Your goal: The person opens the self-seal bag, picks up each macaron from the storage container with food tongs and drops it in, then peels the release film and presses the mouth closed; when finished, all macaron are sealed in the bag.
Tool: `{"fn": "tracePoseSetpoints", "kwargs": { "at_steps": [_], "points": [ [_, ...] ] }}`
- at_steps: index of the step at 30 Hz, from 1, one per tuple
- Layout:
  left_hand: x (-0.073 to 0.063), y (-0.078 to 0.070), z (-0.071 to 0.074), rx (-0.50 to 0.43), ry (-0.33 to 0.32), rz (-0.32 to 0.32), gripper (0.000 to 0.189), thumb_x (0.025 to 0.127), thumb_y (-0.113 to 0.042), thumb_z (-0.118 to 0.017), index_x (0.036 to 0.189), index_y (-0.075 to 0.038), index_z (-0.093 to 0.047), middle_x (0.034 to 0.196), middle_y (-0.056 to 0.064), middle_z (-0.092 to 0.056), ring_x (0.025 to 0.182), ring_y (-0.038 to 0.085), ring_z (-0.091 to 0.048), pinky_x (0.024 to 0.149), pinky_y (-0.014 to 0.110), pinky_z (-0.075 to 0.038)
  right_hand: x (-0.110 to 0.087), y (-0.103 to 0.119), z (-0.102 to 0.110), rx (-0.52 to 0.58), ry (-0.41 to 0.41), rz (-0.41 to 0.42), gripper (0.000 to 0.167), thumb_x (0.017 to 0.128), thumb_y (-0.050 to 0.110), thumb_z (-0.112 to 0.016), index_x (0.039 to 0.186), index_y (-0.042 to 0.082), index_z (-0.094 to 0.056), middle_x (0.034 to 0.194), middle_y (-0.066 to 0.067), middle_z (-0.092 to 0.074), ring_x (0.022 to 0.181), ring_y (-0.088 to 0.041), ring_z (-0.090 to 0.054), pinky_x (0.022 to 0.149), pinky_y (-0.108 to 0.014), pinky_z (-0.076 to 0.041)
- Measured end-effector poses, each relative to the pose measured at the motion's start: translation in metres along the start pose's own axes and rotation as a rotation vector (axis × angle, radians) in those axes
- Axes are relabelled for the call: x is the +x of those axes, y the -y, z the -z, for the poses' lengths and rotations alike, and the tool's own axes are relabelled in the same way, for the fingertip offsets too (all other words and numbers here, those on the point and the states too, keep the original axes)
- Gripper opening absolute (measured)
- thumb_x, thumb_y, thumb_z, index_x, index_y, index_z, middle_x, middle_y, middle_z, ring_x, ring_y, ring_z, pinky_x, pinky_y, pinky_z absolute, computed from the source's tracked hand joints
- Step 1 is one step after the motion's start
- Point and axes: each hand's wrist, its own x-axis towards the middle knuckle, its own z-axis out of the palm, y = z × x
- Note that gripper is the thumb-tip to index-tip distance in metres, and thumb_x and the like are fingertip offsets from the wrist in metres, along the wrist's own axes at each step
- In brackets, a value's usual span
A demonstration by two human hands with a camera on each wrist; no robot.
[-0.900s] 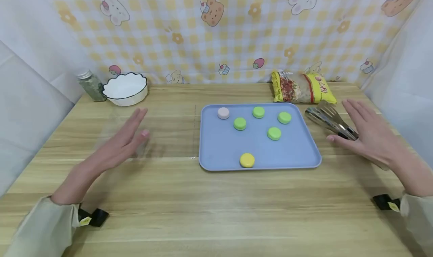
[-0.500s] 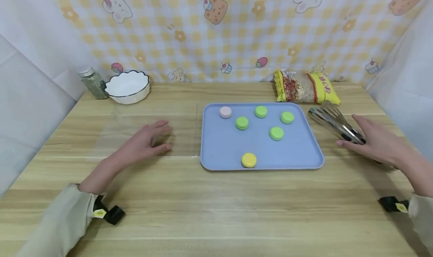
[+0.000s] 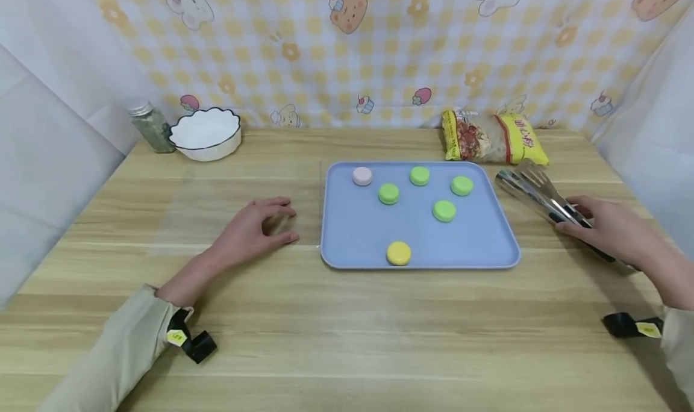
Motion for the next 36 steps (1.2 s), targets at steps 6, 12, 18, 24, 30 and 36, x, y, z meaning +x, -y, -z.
{"fn": "tracePoseSetpoints", "kwargs": {
  "at_steps": [6, 12, 18, 24, 30, 36],
  "points": [
    [-0.0005, 0.0052, -0.0022, -0.054, -0.076, -0.009, 0.032, 0.080, -0.026, -0.075, 0.105, -0.007, -0.071, 0.123, 0.008, -0.059, 0.117, 0.025, -0.052, 0.106, 0.052, -0.022, -0.0009, -0.0007, -0.0012, -0.006, -0.021, 0.010, 0.058, 0.090, 0.029, -0.061, 0.119, -0.017, -0.044, 0.101, -0.040, -0.054, 0.088, -0.054, -0.054, 0.066, -0.056, -0.043],
    [-0.0012, 0.0082, -0.0027, -0.097, -0.126, -0.021, 0.019, 0.080, -0.015, -0.074, 0.097, -0.006, -0.074, 0.115, 0.008, -0.064, 0.113, 0.023, -0.055, 0.106, 0.051, -0.021, 0.0020, -0.0011, -0.0005, -0.007, -0.019, 0.020, 0.057, 0.091, 0.029, -0.061, 0.120, -0.017, -0.043, 0.102, -0.041, -0.054, 0.088, -0.053, -0.054, 0.067, -0.056, -0.043],
    [-0.0013, 0.0104, -0.0044, -0.083, -0.133, -0.047, 0.021, 0.085, -0.019, -0.069, 0.099, -0.004, -0.072, 0.115, 0.010, -0.063, 0.115, 0.026, -0.053, 0.105, 0.054, -0.022, 0.0023, -0.0023, -0.0008, 0.002, -0.023, 0.028, 0.056, 0.090, 0.026, -0.061, 0.120, -0.018, -0.043, 0.099, -0.040, -0.055, 0.085, -0.050, -0.055, 0.065, -0.054, -0.044],
    [-0.0006, 0.0102, -0.0051, -0.091, -0.147, -0.072, 0.020, 0.091, -0.016, -0.061, 0.103, -0.004, -0.071, 0.115, 0.009, -0.063, 0.115, 0.026, -0.054, 0.105, 0.053, -0.023, 0.0012, -0.0041, -0.0014, -0.002, -0.012, 0.032, 0.057, 0.091, 0.027, -0.060, 0.119, -0.019, -0.043, 0.099, -0.040, -0.054, 0.085, -0.050, -0.055, 0.065, -0.054, -0.044],
    [0.0000, 0.0093, -0.0050, -0.132, -0.181, -0.062, 0.019, 0.084, -0.013, -0.070, 0.100, -0.003, -0.072, 0.109, 0.009, -0.067, 0.111, 0.026, -0.057, 0.104, 0.052, -0.025, 0.0019, -0.0029, -0.0004, -0.005, -0.013, 0.033, 0.054, 0.090, 0.024, -0.062, 0.119, -0.018, -0.044, 0.099, -0.039, -0.055, 0.087, -0.050, -0.055, 0.067, -0.055, -0.043],
    [-0.0006, 0.0100, -0.0067, -0.142, -0.240, -0.064, 0.016, 0.078, -0.012, -0.075, 0.093, -0.006, -0.074, 0.103, 0.006, -0.068, 0.103, 0.022, -0.061, 0.097, 0.037, -0.039, 0.0012, -0.0036, -0.0026, -0.013, -0.020, 0.042, 0.054, 0.089, 0.023, -0.063, 0.119, -0.018, -0.044, 0.099, -0.039, -0.055, 0.087, -0.050, -0.055, 0.068, -0.055, -0.044]
  ]
}}
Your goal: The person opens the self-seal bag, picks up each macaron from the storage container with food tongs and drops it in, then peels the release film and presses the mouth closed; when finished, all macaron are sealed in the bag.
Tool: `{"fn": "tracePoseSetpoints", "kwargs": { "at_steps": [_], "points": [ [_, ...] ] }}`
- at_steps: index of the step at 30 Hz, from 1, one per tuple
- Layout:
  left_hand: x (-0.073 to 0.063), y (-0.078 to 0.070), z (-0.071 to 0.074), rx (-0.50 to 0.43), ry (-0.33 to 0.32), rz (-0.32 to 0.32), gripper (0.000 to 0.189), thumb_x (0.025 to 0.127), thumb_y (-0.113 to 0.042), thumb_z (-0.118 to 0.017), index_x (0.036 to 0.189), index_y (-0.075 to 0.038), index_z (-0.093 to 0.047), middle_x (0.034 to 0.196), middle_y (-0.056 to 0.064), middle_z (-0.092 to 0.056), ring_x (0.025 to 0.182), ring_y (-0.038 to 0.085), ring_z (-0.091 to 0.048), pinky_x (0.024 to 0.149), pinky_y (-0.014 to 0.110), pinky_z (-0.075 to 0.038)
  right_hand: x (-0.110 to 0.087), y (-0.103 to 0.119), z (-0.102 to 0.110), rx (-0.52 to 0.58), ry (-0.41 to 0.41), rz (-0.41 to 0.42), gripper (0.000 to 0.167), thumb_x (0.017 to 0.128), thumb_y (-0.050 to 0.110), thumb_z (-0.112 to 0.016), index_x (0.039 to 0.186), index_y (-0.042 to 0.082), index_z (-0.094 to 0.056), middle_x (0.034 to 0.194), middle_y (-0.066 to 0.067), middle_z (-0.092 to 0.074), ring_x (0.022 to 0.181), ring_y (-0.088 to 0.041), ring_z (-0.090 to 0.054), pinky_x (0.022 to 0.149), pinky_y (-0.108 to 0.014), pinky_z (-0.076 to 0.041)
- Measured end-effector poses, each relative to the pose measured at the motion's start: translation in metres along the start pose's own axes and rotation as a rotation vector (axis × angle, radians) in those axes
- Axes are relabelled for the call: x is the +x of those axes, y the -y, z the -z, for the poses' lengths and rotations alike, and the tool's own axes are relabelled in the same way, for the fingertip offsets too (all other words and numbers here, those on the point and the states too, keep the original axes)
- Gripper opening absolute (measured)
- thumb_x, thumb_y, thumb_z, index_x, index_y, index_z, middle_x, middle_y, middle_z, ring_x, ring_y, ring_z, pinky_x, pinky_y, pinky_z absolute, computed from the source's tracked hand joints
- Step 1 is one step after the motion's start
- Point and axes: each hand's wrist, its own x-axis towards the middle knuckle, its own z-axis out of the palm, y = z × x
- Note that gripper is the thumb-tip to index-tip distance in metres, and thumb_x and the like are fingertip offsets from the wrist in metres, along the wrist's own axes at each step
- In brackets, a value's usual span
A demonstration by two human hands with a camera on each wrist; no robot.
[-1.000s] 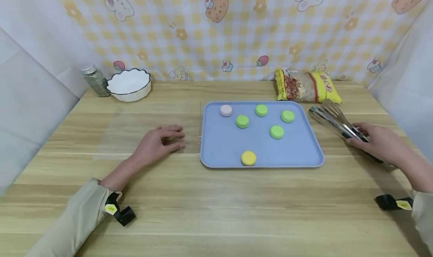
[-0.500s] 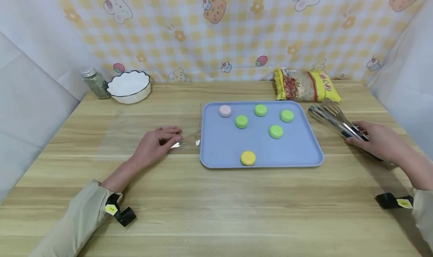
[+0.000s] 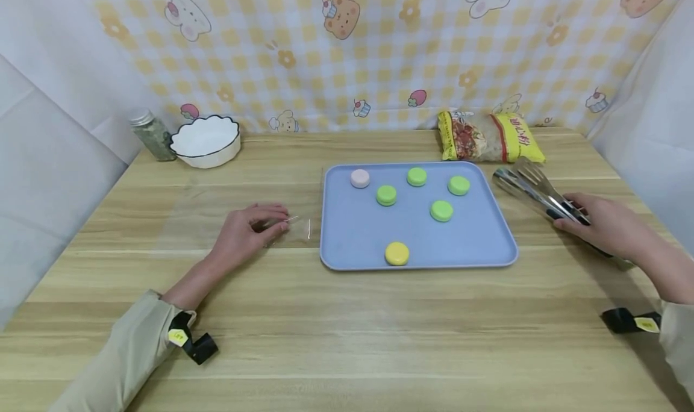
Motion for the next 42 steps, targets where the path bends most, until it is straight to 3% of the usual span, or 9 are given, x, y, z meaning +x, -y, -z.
{"fn": "tracePoseSetpoints", "kwargs": {
  "at_steps": [11, 19, 24, 31, 35, 40, 42],
  "points": [
    [-0.003, 0.001, 0.001, 0.009, -0.055, -0.044, 0.010, 0.084, -0.009, -0.069, 0.092, -0.005, -0.074, 0.096, 0.008, -0.070, 0.091, 0.021, -0.064, 0.079, 0.022, -0.047, -0.002, -0.002, 0.000, 0.011, -0.024, 0.032, 0.050, 0.090, 0.025, -0.062, 0.118, -0.014, -0.046, 0.099, -0.037, -0.056, 0.085, -0.048, -0.057, 0.066, -0.054, -0.043],
    [-0.003, 0.000, 0.000, 0.013, -0.105, -0.038, 0.008, 0.081, -0.007, -0.071, 0.089, -0.005, -0.074, 0.090, 0.004, -0.070, 0.084, 0.017, -0.064, 0.072, 0.020, -0.048, -0.003, 0.000, 0.003, 0.009, -0.020, 0.014, 0.052, 0.088, 0.028, -0.064, 0.115, -0.014, -0.049, 0.086, -0.022, -0.062, 0.066, -0.025, -0.055, 0.057, -0.045, -0.044],
    [-0.002, -0.001, 0.000, 0.008, -0.125, -0.037, 0.009, 0.080, -0.008, -0.073, 0.088, -0.007, -0.074, 0.089, 0.002, -0.071, 0.084, 0.016, -0.064, 0.073, 0.022, -0.048, -0.003, 0.000, 0.002, 0.012, -0.002, 0.006, 0.052, 0.089, 0.027, -0.063, 0.117, -0.015, -0.047, 0.095, -0.032, -0.060, 0.074, -0.035, -0.059, 0.062, -0.050, -0.044],
    [-0.002, -0.001, 0.000, 0.016, -0.119, -0.050, 0.010, 0.086, -0.011, -0.067, 0.090, -0.004, -0.074, 0.088, 0.006, -0.070, 0.084, 0.018, -0.064, 0.073, 0.022, -0.048, -0.003, -0.001, 0.000, -0.003, 0.013, -0.025, 0.054, 0.090, 0.027, -0.062, 0.117, -0.017, -0.046, 0.101, -0.038, -0.056, 0.081, -0.045, -0.058, 0.064, -0.052, -0.044],
    [-0.001, -0.001, 0.000, 0.019, -0.122, -0.051, 0.010, 0.086, -0.010, -0.067, 0.089, -0.004, -0.073, 0.088, 0.006, -0.070, 0.084, 0.018, -0.063, 0.074, 0.026, -0.048, -0.004, 0.000, 0.001, 0.011, -0.038, -0.013, 0.046, 0.089, 0.020, -0.064, 0.114, -0.015, -0.049, 0.089, -0.032, -0.059, 0.068, -0.036, -0.057, 0.056, -0.045, -0.043],
    [-0.002, -0.002, 0.001, 0.010, -0.141, -0.065, 0.007, 0.083, -0.008, -0.070, 0.088, -0.004, -0.074, 0.088, 0.006, -0.070, 0.083, 0.017, -0.063, 0.074, 0.027, -0.048, -0.006, 0.009, 0.013, 0.026, -0.173, 0.010, 0.038, 0.087, 0.011, -0.065, 0.113, -0.012, -0.052, 0.072, -0.013, -0.055, 0.054, -0.019, -0.042, 0.047, -0.033, -0.033],
    [-0.002, -0.001, 0.001, 0.004, -0.155, -0.077, 0.007, 0.082, -0.007, -0.071, 0.087, -0.004, -0.074, 0.087, 0.005, -0.071, 0.082, 0.016, -0.063, 0.072, 0.026, -0.048, -0.008, 0.015, 0.021, 0.012, -0.238, 0.015, 0.040, 0.087, 0.012, -0.065, 0.115, -0.012, -0.051, 0.071, -0.014, -0.055, 0.050, -0.018, -0.040, 0.044, -0.031, -0.031]
  ]
}}
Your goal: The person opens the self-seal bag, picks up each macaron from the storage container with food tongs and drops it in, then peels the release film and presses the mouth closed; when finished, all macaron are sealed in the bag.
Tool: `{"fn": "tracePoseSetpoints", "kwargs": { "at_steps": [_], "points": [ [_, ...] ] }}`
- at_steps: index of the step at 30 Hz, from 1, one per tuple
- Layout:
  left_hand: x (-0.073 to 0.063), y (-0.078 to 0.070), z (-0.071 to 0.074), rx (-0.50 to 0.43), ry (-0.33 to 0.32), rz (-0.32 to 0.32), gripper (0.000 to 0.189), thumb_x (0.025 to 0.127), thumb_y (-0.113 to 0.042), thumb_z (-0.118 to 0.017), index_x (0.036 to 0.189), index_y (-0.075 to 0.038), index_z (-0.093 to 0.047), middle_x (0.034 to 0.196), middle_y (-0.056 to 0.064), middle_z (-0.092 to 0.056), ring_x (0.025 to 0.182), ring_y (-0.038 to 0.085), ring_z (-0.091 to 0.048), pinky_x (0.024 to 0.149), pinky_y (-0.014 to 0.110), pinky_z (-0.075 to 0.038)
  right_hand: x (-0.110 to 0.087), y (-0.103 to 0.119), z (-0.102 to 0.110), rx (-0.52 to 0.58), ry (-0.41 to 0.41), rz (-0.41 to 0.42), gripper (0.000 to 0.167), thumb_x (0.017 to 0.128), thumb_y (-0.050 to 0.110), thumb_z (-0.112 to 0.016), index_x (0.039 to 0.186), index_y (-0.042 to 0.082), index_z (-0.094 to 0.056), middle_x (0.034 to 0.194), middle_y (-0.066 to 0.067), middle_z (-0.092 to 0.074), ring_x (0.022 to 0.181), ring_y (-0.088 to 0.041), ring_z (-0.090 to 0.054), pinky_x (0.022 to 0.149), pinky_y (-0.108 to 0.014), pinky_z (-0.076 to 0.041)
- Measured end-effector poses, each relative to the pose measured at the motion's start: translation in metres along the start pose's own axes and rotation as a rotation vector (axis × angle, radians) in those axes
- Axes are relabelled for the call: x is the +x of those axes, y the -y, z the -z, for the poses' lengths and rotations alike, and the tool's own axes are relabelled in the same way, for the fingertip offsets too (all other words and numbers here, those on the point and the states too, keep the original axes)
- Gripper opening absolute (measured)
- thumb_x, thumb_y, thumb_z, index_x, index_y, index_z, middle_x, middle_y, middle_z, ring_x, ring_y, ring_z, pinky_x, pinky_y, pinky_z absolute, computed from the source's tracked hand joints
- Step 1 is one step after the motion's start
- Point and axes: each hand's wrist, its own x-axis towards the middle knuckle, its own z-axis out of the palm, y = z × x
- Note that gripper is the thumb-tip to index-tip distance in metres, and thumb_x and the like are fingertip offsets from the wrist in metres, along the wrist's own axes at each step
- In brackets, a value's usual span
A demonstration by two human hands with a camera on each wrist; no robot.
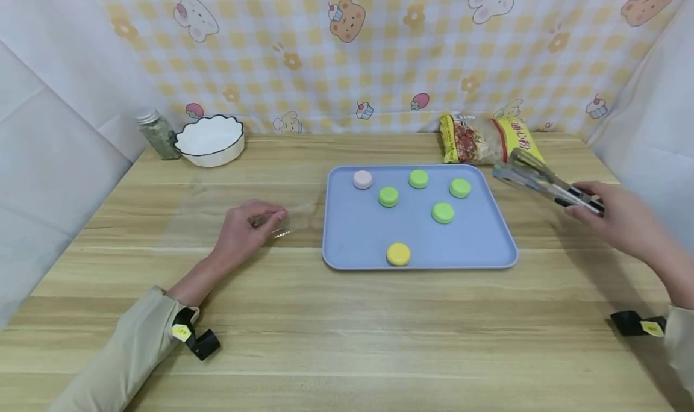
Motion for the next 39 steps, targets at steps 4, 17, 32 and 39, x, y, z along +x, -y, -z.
{"fn": "tracePoseSetpoints", "kwargs": {
  "at_steps": [4, 17, 32, 39],
  "points": [
    [0.000, 0.002, 0.002, -0.003, -0.023, -0.017, 0.007, 0.081, -0.008, -0.072, 0.087, -0.006, -0.074, 0.086, 0.003, -0.071, 0.081, 0.012, -0.062, 0.069, 0.024, -0.047, 0.000, 0.015, 0.017, 0.012, -0.116, 0.005, 0.042, 0.087, 0.015, -0.066, 0.118, -0.010, -0.052, 0.083, -0.026, -0.059, 0.054, -0.031, -0.051, 0.043, -0.027, -0.029],
    [-0.003, 0.003, 0.000, -0.034, -0.081, -0.033, 0.009, 0.082, 0.000, -0.069, 0.088, -0.002, -0.073, 0.083, 0.005, -0.070, 0.078, 0.018, -0.062, 0.071, 0.021, -0.047, 0.025, 0.039, 0.032, 0.023, -0.015, 0.087, 0.044, 0.085, 0.026, -0.069, 0.119, 0.000, -0.060, 0.082, -0.019, -0.063, 0.055, -0.021, -0.048, 0.044, -0.028, -0.031],
    [-0.001, 0.003, 0.001, -0.025, -0.091, -0.070, 0.009, 0.083, 0.001, -0.067, 0.089, -0.002, -0.073, 0.083, 0.006, -0.070, 0.076, 0.017, -0.062, 0.070, 0.019, -0.047, 0.026, 0.037, 0.008, 0.070, 0.117, 0.099, 0.040, 0.082, 0.023, -0.073, 0.115, 0.004, -0.066, 0.059, 0.000, -0.051, 0.052, -0.012, -0.036, 0.047, -0.027, -0.028],
    [0.001, 0.003, -0.001, -0.027, -0.094, -0.086, 0.009, 0.082, 0.001, -0.068, 0.089, -0.001, -0.073, 0.082, 0.007, -0.070, 0.075, 0.017, -0.062, 0.070, 0.018, -0.047, 0.022, 0.036, 0.004, 0.093, 0.081, 0.137, 0.035, 0.080, 0.016, -0.074, 0.113, 0.005, -0.067, 0.047, 0.006, -0.037, 0.041, -0.006, -0.029, 0.041, -0.025, -0.027]
  ]
}}
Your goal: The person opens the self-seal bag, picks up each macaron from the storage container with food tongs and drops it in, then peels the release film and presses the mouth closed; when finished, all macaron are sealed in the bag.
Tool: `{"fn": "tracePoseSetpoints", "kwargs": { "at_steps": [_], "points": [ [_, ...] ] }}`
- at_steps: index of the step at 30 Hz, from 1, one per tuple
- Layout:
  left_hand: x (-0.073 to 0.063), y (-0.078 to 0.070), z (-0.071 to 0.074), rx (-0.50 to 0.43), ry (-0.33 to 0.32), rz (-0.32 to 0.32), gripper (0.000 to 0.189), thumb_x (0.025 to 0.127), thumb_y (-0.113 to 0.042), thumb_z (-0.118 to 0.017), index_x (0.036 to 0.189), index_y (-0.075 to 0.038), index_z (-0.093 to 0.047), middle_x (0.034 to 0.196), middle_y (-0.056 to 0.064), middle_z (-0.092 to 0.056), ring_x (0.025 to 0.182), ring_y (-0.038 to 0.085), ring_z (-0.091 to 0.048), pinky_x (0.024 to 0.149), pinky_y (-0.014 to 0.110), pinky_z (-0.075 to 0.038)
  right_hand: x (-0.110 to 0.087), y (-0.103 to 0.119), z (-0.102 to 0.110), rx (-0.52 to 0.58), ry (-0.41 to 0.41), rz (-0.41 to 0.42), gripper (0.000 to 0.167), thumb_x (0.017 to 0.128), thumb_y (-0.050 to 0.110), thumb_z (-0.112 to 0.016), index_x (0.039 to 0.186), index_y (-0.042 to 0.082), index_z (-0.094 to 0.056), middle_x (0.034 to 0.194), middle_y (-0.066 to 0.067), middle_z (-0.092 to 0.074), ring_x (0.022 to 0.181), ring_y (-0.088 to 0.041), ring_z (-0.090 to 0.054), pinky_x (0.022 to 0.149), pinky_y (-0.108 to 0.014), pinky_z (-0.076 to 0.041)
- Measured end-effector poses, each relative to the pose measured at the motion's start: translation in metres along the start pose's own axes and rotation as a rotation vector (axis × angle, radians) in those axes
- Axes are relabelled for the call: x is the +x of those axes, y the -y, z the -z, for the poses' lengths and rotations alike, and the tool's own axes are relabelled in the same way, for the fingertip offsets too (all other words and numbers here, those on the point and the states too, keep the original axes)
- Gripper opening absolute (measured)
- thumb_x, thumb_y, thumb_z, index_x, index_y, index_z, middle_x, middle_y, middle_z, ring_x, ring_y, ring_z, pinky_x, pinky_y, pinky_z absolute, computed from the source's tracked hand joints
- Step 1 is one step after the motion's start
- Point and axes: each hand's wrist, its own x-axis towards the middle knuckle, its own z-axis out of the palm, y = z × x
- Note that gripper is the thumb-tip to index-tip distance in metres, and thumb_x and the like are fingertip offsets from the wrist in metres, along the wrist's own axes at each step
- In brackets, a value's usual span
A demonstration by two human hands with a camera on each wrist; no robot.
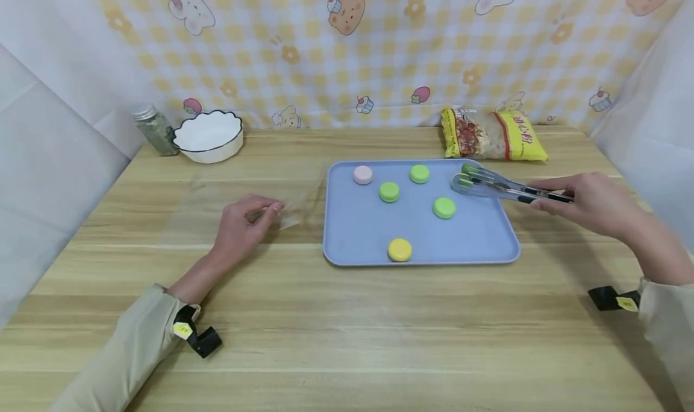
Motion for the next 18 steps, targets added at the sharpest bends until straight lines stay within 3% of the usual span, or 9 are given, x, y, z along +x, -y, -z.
{"fn": "tracePoseSetpoints", "kwargs": {
  "at_steps": [10, 18],
  "points": [
    [0.000, 0.000, 0.003, -0.014, -0.024, -0.003, 0.009, 0.082, 0.003, -0.067, 0.089, 0.001, -0.072, 0.086, 0.010, -0.070, 0.079, 0.023, -0.066, 0.076, 0.016, -0.046, 0.003, 0.012, 0.001, -0.030, -0.040, 0.049, 0.034, 0.079, 0.015, -0.075, 0.111, 0.004, -0.068, 0.046, 0.006, -0.032, 0.041, -0.006, -0.026, 0.042, -0.025, -0.026],
    [0.001, 0.000, 0.002, -0.040, -0.013, 0.009, 0.009, 0.083, 0.002, -0.066, 0.090, 0.001, -0.072, 0.089, 0.010, -0.070, 0.083, 0.025, -0.067, 0.079, 0.017, -0.046, 0.014, 0.059, 0.007, -0.019, -0.019, 0.111, 0.033, 0.081, 0.016, -0.073, 0.112, 0.005, -0.068, 0.045, 0.007, -0.031, 0.038, -0.006, -0.025, 0.039, -0.024, -0.027]
  ]
}}
